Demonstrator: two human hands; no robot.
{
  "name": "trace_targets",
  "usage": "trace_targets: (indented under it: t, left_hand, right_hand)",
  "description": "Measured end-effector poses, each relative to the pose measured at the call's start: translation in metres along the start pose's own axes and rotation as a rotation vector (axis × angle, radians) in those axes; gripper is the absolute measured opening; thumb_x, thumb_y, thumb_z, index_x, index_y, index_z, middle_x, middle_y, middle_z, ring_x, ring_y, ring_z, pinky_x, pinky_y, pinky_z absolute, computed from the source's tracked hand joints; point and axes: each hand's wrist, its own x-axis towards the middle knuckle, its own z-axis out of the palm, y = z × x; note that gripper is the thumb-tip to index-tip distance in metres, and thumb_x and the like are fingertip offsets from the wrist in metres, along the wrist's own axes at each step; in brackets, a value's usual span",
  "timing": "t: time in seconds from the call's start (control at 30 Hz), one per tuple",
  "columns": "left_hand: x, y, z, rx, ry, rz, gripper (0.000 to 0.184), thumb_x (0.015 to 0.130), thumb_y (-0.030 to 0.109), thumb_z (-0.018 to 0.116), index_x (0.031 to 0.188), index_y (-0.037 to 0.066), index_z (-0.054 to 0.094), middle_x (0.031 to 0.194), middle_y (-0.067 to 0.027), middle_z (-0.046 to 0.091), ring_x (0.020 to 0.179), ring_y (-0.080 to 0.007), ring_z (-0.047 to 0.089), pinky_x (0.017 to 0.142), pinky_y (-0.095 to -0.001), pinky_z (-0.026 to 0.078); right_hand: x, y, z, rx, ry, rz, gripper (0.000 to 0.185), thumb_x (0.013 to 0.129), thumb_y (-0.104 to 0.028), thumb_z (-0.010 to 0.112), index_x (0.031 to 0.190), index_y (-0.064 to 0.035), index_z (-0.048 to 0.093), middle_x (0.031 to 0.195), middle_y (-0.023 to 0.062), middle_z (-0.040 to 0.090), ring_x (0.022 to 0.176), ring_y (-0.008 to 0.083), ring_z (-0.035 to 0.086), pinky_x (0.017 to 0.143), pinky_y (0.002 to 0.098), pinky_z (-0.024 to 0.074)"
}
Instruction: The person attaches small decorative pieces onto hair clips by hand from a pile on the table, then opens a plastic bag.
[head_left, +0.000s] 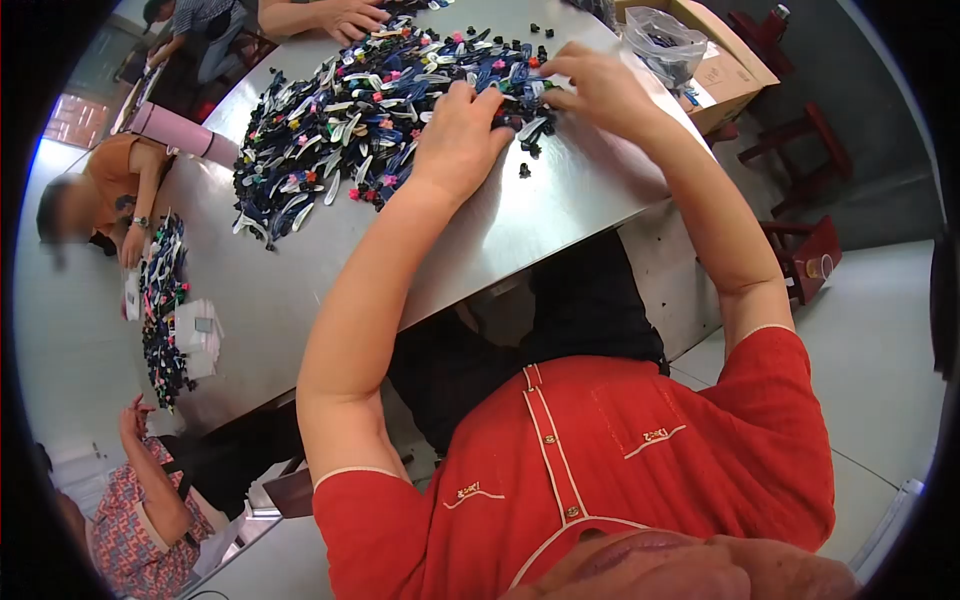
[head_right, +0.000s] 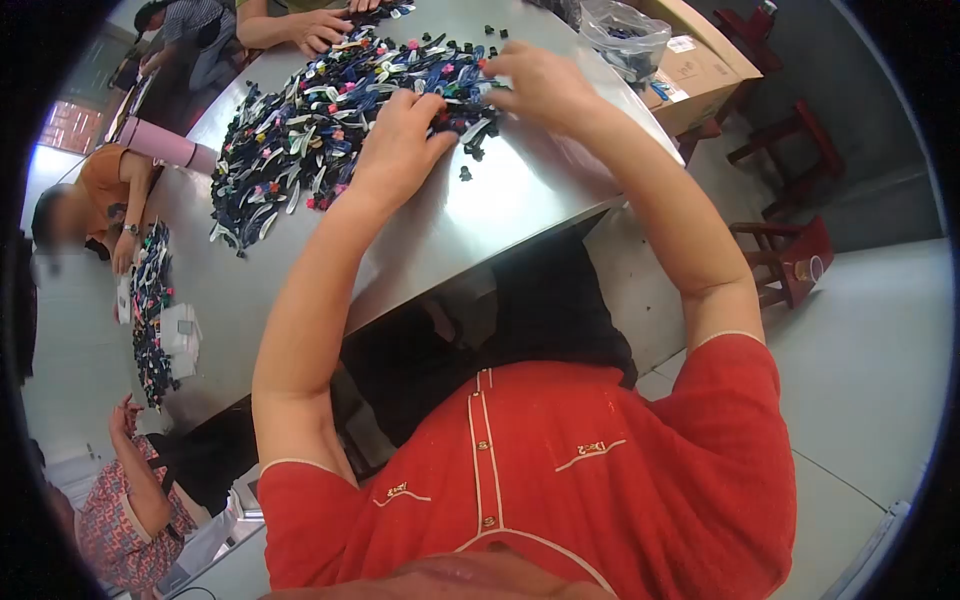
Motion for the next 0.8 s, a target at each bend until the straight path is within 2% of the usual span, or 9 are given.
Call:
trace_targets:
  t: [0.1,0.3,0.4,0.5,0.57,0.67,0.7,0.77,0.8]
  left_hand:
    - [0.02,-0.004,0.005,0.016,-0.024,-0.034,0.03,0.086,0.02,0.073,0.11,0.009,0.06,0.108,-0.0166,0.058,0.098,-0.0377,0.064,0.081,-0.0464,0.055]
    - [0.023,-0.015,-0.003,0.012,0.111,-0.039,0.013,0.09,0.016,0.062,0.1,0.006,0.063,0.096,-0.0136,0.066,0.09,-0.0362,0.066,0.078,-0.046,0.054]
    - [0.017,-0.018,-0.012,-0.192,0.139,-0.155,0.012,0.09,0.016,0.063,0.096,0.006,0.066,0.093,-0.0142,0.069,0.087,-0.0348,0.067,0.076,-0.0445,0.052]
    - [0.011,-0.027,-0.014,-0.292,0.131,-0.227,0.014,0.091,0.018,0.064,0.098,0.005,0.067,0.091,-0.0142,0.071,0.084,-0.0343,0.068,0.075,-0.0419,0.052]
    - [0.01,-0.032,-0.014,-0.343,0.116,-0.256,0.017,0.091,0.02,0.066,0.099,0.005,0.068,0.086,-0.0146,0.071,0.078,-0.032,0.069,0.072,-0.0393,0.053]
    - [0.009,-0.036,-0.01,-0.467,0.129,-0.298,0.015,0.09,0.017,0.067,0.097,0.004,0.067,0.081,-0.014,0.07,0.073,-0.0285,0.069,0.068,-0.0369,0.052]
    - [0.007,-0.033,-0.011,-0.502,0.123,-0.281,0.014,0.09,0.015,0.068,0.097,0.003,0.066,0.08,-0.0139,0.07,0.073,-0.0268,0.068,0.068,-0.036,0.052]
    - [0.004,-0.029,-0.012,-0.543,0.113,-0.25,0.014,0.089,0.013,0.069,0.096,0.002,0.065,0.079,-0.0137,0.069,0.072,-0.0252,0.068,0.067,-0.0351,0.051]
    - [0.003,-0.028,-0.012,-0.518,0.129,-0.217,0.014,0.089,0.012,0.07,0.096,0.002,0.063,0.079,-0.0133,0.069,0.072,-0.0244,0.067,0.067,-0.035,0.051]
  right_hand:
    - [0.009,-0.01,0.015,-0.059,-0.094,-0.002,0.035,0.087,-0.026,0.069,0.118,-0.0098,0.069,0.114,0.0146,0.064,0.105,0.0337,0.064,0.091,0.041,0.0509]
    - [0.021,-0.005,0.02,-0.037,-0.102,0.084,0.022,0.085,-0.02,0.066,0.102,-0.0068,0.07,0.103,0.0147,0.065,0.1,0.0339,0.064,0.087,0.0425,0.0511]
    - [0.024,-0.008,0.021,0.005,-0.074,0.028,0.017,0.083,-0.018,0.067,0.096,-0.0057,0.069,0.097,0.0135,0.067,0.097,0.0338,0.064,0.085,0.0426,0.0509]
    - [0.029,-0.018,0.021,0.095,-0.015,0.008,0.015,0.083,-0.014,0.07,0.095,-0.0047,0.068,0.09,0.0128,0.069,0.087,0.03,0.066,0.08,0.0396,0.0521]
    - [0.032,-0.028,0.021,0.327,0.044,-0.002,0.016,0.084,-0.012,0.072,0.097,-0.0029,0.068,0.084,0.0107,0.07,0.078,0.0223,0.067,0.075,0.0352,0.0528]
    - [0.039,-0.041,0.02,0.555,-0.061,-0.018,0.018,0.086,-0.011,0.073,0.101,-0.002,0.07,0.084,0.0087,0.071,0.076,0.0149,0.066,0.072,0.0321,0.0528]
    - [0.041,-0.043,0.023,0.552,-0.058,-0.017,0.018,0.086,-0.011,0.073,0.101,-0.002,0.07,0.084,0.0087,0.071,0.076,0.0149,0.066,0.072,0.0321,0.0528]
    - [0.043,-0.043,0.037,0.629,-0.121,0.093,0.024,0.081,-0.018,0.074,0.102,-0.0066,0.074,0.087,0.0125,0.073,0.079,0.0233,0.069,0.076,0.0369,0.0539]
    - [0.043,-0.036,0.044,0.552,-0.05,-0.115,0.025,0.082,-0.019,0.073,0.103,-0.0058,0.075,0.088,0.0129,0.074,0.079,0.0245,0.069,0.077,0.0359,0.0539]
